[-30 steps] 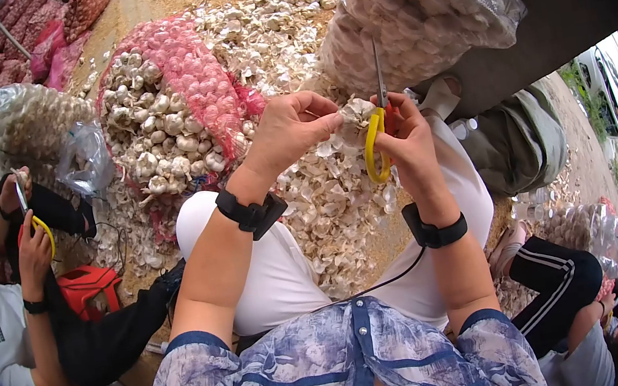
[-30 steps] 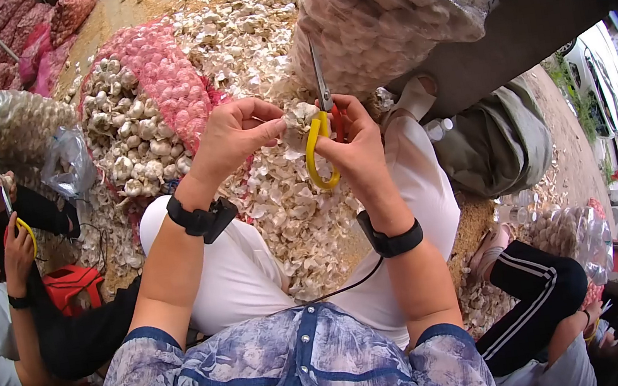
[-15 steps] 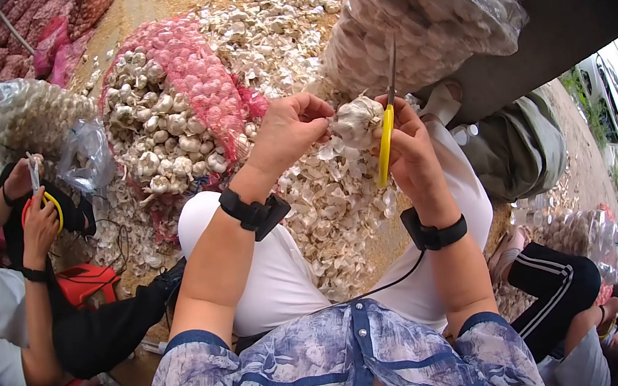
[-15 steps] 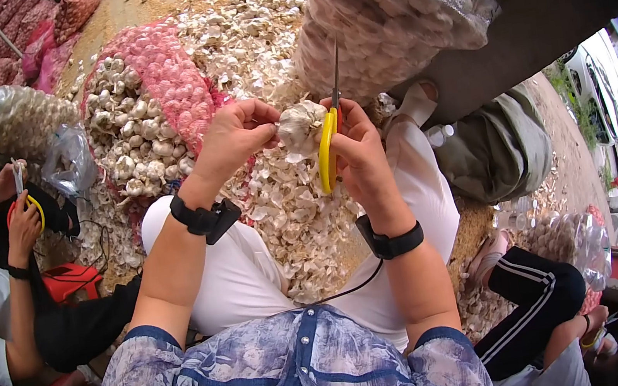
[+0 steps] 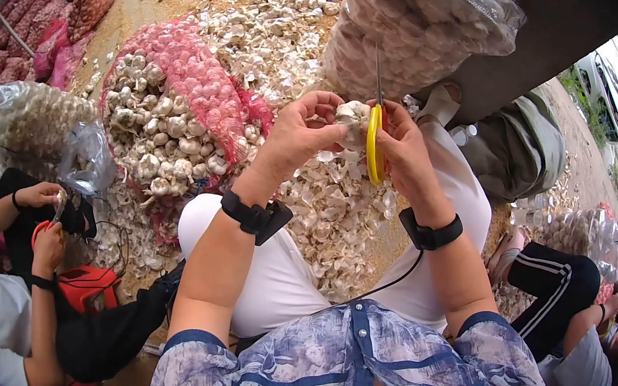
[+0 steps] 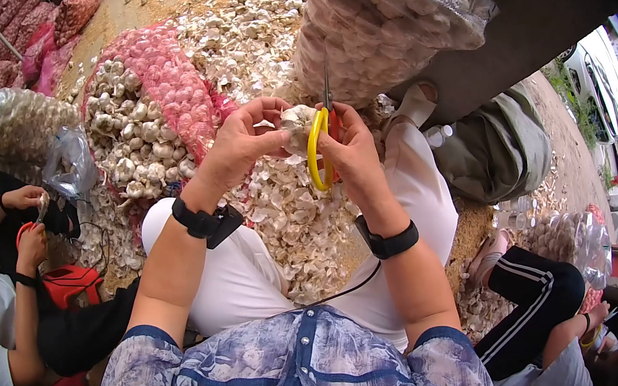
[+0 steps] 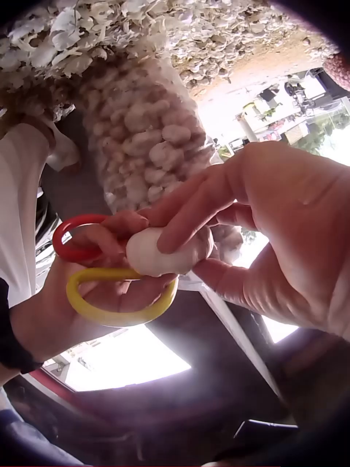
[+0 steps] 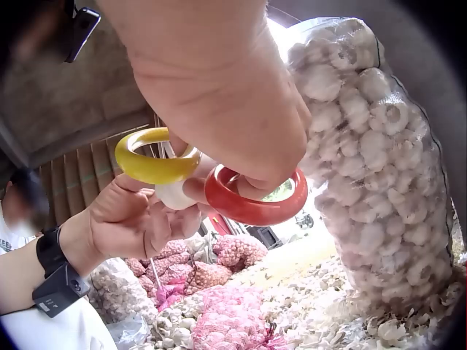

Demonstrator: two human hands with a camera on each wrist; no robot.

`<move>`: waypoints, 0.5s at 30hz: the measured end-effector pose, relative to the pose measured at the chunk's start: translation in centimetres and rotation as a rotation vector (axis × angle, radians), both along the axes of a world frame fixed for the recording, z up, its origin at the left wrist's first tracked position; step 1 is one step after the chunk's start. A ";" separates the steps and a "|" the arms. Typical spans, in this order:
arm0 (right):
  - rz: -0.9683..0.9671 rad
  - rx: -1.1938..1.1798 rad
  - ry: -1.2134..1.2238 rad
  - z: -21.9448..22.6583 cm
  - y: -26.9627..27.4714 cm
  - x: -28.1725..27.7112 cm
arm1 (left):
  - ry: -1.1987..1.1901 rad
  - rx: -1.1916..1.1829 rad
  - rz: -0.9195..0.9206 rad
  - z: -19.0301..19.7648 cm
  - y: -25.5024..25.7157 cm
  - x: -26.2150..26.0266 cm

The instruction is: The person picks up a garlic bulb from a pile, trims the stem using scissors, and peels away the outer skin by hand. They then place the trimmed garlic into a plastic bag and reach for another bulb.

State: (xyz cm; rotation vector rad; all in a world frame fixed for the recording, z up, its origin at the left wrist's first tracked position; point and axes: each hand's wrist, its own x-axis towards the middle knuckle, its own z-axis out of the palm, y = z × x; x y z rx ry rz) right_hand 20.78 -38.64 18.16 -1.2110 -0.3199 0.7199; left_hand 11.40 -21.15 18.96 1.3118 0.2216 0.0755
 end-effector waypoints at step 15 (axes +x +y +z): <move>0.118 0.193 0.293 0.6 -0.8 0.4 | -0.031 -0.062 -0.001 0.0 0.4 -0.1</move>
